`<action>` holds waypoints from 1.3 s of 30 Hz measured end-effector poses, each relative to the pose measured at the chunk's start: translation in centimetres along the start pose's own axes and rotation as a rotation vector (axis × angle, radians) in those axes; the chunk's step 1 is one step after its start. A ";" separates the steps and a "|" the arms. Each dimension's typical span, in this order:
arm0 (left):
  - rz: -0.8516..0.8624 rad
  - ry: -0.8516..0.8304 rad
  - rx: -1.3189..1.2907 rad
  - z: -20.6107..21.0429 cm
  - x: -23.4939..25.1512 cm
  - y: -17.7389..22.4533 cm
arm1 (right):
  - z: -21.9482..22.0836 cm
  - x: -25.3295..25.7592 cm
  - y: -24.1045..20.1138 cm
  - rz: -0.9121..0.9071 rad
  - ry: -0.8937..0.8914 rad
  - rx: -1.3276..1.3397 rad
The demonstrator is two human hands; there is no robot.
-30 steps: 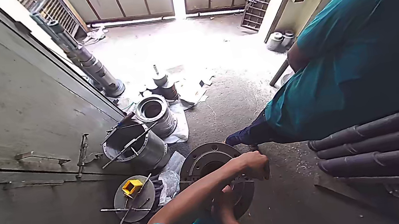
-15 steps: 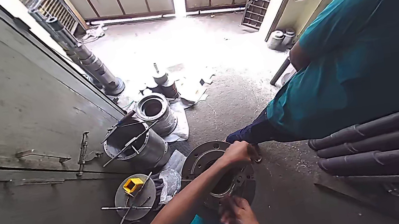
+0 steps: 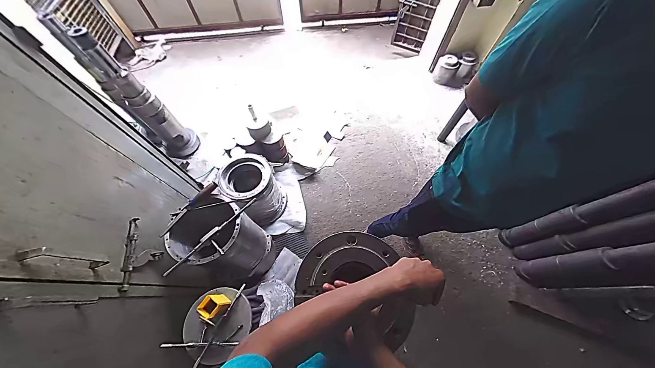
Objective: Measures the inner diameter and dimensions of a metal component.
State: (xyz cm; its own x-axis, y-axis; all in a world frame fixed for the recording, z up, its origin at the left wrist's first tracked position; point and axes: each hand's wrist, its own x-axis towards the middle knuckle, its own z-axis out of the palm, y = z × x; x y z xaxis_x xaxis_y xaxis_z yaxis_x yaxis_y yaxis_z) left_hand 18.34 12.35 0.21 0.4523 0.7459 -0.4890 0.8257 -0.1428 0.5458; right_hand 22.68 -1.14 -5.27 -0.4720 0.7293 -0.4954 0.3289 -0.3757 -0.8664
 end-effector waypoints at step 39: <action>-0.284 1.019 -0.193 19.0 -18.0 -3.0 | -13.0 3.5 -6.6 -0.437 0.013 -1.071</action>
State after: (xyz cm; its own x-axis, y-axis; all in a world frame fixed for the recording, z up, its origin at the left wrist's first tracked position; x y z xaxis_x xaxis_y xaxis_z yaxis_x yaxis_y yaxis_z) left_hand 14.11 -12.99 -5.55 -0.3157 0.9394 0.1340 0.7487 0.1598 0.6434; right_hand 29.47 11.40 -0.45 -0.7099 0.6859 -0.1601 0.6674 0.5824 -0.4640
